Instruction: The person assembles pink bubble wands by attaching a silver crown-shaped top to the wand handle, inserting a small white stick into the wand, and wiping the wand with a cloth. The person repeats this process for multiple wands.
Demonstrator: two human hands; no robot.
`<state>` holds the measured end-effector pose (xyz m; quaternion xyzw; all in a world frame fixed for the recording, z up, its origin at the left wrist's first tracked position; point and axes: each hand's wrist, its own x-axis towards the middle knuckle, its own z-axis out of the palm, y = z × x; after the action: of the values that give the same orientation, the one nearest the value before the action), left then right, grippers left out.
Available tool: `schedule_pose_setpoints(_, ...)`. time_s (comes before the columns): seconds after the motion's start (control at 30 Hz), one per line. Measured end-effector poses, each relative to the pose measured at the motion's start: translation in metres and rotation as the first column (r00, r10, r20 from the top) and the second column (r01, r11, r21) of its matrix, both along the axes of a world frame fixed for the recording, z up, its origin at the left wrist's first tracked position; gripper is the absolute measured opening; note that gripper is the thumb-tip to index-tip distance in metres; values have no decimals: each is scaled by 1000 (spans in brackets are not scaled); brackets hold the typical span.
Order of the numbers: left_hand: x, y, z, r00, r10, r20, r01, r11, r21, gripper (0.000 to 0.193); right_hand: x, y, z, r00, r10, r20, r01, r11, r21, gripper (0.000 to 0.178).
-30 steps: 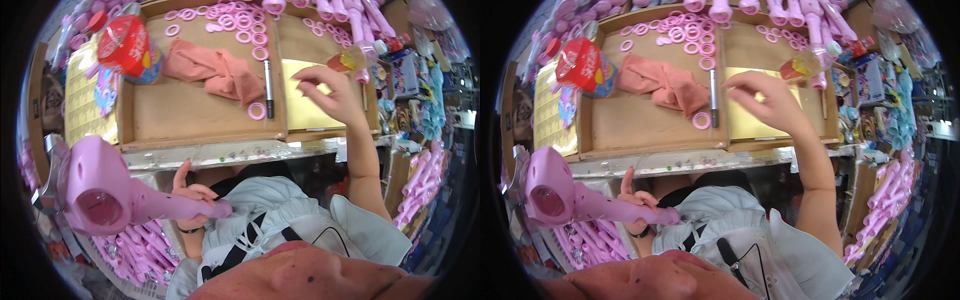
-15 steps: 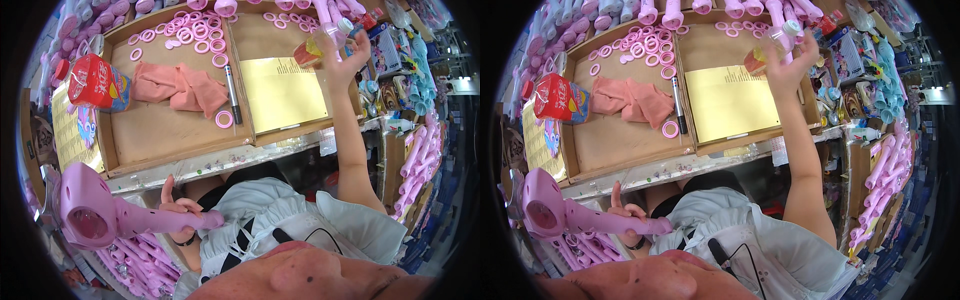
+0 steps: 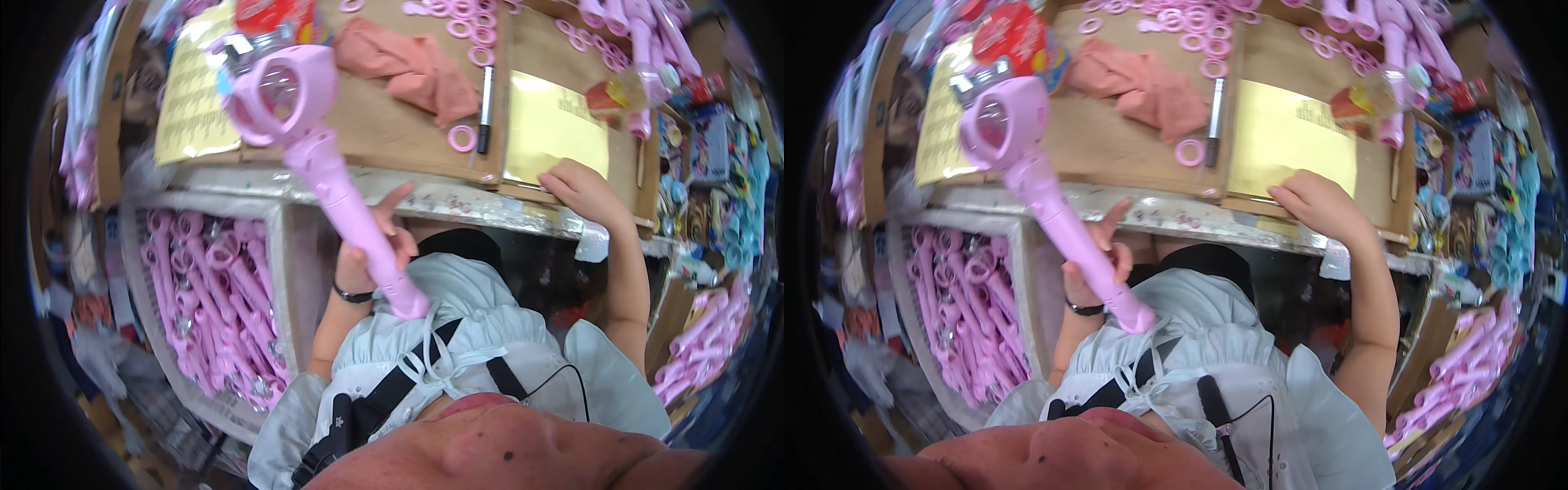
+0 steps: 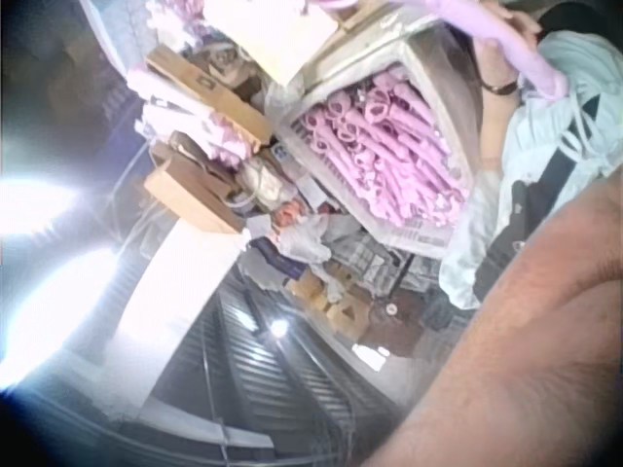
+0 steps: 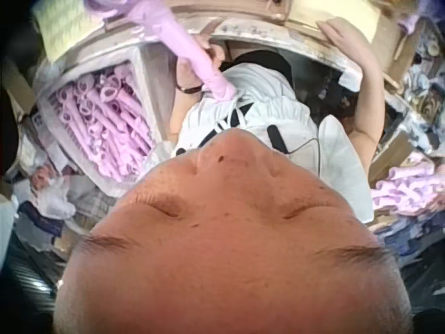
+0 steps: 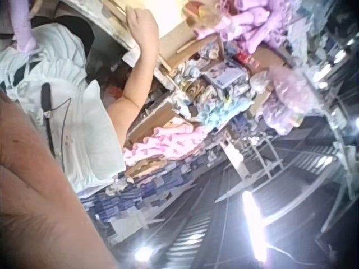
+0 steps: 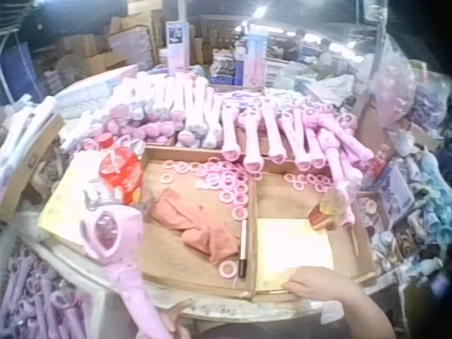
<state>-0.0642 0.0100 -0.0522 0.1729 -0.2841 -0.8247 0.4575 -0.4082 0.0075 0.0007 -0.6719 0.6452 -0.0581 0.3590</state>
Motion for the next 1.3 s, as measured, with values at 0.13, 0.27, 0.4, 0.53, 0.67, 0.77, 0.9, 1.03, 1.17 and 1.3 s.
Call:
schedule_pose_setpoints(0.13,-2,9,5,997,12,-72,-17,997,-72,53,0,23,10,990,-57,132,68,994,-81,21)
schedule_pose_setpoints(0.27,2,12,11,991,7,-135,-27,989,-145,53,15,43,5,826,-276,492,382,915,-128,20)
schedule_pose_setpoints(0.4,0,18,16,993,-19,-113,2,989,-146,51,67,65,-7,542,-221,810,635,740,-223,19)
schedule_pose_setpoints(0.53,-3,28,22,993,-42,-112,35,997,-70,48,117,64,-9,723,-115,681,447,830,-334,44)
schedule_pose_setpoints(0.67,0,31,27,994,-62,-89,56,996,-64,47,137,47,-15,601,-147,785,462,866,-192,32)
schedule_pose_setpoints(0.77,0,32,27,996,-63,-66,58,995,-77,48,137,46,-19,606,-162,779,465,867,-181,20)
schedule_pose_setpoints(0.9,-8,32,22,995,-65,-81,56,992,-112,47,137,59,-21,523,-205,827,554,819,-147,8)
schedule_pose_setpoints(1.03,-10,26,17,996,-87,-9,87,996,-17,45,126,77,-23,259,-247,934,693,721,-1,5)
schedule_pose_setpoints(1.17,-14,20,8,972,-147,184,151,989,-5,45,92,106,-26,36,-502,864,783,552,288,11)
schedule_pose_setpoints(1.3,-25,23,-6,959,-264,103,256,963,88,41,60,129,-29,-104,-549,829,914,277,298,18)
